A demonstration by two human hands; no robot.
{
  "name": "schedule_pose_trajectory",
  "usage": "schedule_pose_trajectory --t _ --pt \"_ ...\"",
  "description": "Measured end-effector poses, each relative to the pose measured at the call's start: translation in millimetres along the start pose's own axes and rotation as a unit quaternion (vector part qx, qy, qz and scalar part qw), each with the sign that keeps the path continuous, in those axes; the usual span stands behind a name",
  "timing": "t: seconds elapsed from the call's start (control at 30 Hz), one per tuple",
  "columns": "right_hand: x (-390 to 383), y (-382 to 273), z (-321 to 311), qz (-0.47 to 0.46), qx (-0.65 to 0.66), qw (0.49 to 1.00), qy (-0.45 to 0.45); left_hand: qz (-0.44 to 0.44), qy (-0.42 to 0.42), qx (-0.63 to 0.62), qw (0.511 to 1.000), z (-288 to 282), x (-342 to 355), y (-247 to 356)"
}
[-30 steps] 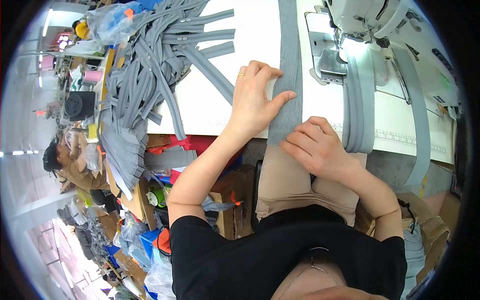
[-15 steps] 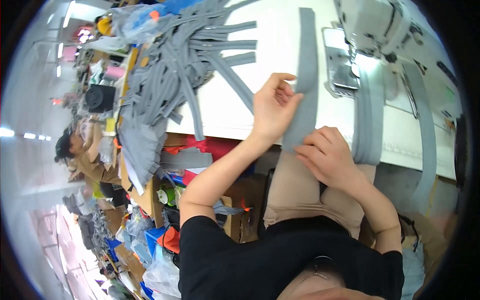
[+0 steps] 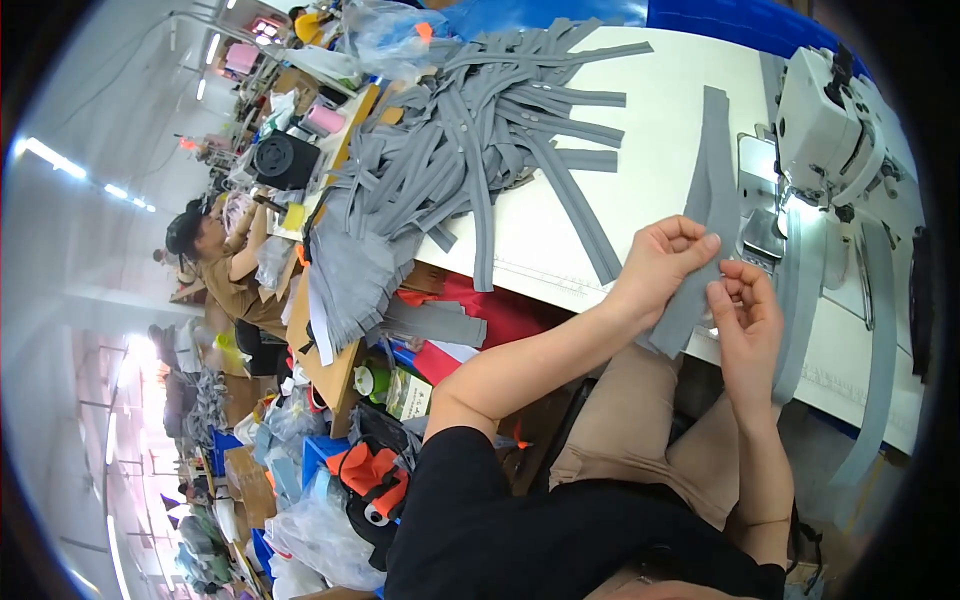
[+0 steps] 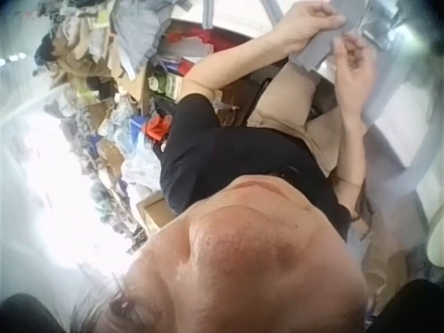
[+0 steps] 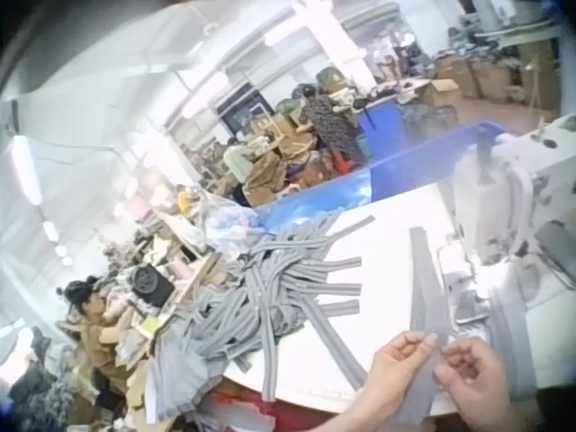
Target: Sewing and folding strips of grey material using an industrial sewing machine.
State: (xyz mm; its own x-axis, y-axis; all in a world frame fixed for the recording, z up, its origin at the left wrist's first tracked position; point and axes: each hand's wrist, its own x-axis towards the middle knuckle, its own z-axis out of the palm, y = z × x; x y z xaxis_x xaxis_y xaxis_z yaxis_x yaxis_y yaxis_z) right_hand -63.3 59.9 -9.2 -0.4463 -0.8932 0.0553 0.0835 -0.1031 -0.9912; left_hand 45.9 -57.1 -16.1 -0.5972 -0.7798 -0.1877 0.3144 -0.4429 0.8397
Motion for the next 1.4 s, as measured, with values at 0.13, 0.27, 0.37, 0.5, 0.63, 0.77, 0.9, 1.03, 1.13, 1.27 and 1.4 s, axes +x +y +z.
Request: schedule_pose_trajectory --t 0.13,0.27,0.37,0.5,0.63,0.77,0.9,1.03,1.13,1.27,1.4 --pt "0 1 1 0.008 0.009 1.0 0.011 -0.012 -0.018 0.048 0.999 3 -2 1" --pt "-3 -1 -6 0.041 0.045 0.998 0.007 0.009 -0.03 0.005 0.999 11 -4 5" --pt "-14 -5 -15 0.088 0.029 0.993 -0.068 -0.035 -0.085 0.005 0.996 18 5 14" --pt "-39 -13 -21 0.06 0.015 0.998 -0.007 -0.034 -0.075 0.018 0.996 27 14 13" --pt "-82 -29 -40 0.165 0.002 0.981 -0.105 0.053 -0.003 0.109 0.993 20 31 18" --pt "-102 -28 -84 0.241 -0.089 0.946 -0.199 0.023 0.024 0.156 0.987 17 30 24" --pt "-88 -46 -100 0.162 -0.219 0.917 -0.292 -0.015 -0.016 0.162 0.987 21 12 15" --pt "-61 -46 -74 -0.064 -0.244 0.968 -0.022 -0.1 -0.106 0.14 0.979 44 -9 3" --pt "-46 -28 -64 -0.086 -0.221 0.97 0.059 -0.131 -0.122 0.112 0.977 59 -15 1" --pt "-42 -28 -52 -0.134 -0.31 0.931 0.139 -0.091 -0.103 0.101 0.985 48 -11 -8" --pt "-36 -22 -46 -0.223 -0.392 0.867 0.21 -0.084 -0.106 0.142 0.981 45 -12 -11"
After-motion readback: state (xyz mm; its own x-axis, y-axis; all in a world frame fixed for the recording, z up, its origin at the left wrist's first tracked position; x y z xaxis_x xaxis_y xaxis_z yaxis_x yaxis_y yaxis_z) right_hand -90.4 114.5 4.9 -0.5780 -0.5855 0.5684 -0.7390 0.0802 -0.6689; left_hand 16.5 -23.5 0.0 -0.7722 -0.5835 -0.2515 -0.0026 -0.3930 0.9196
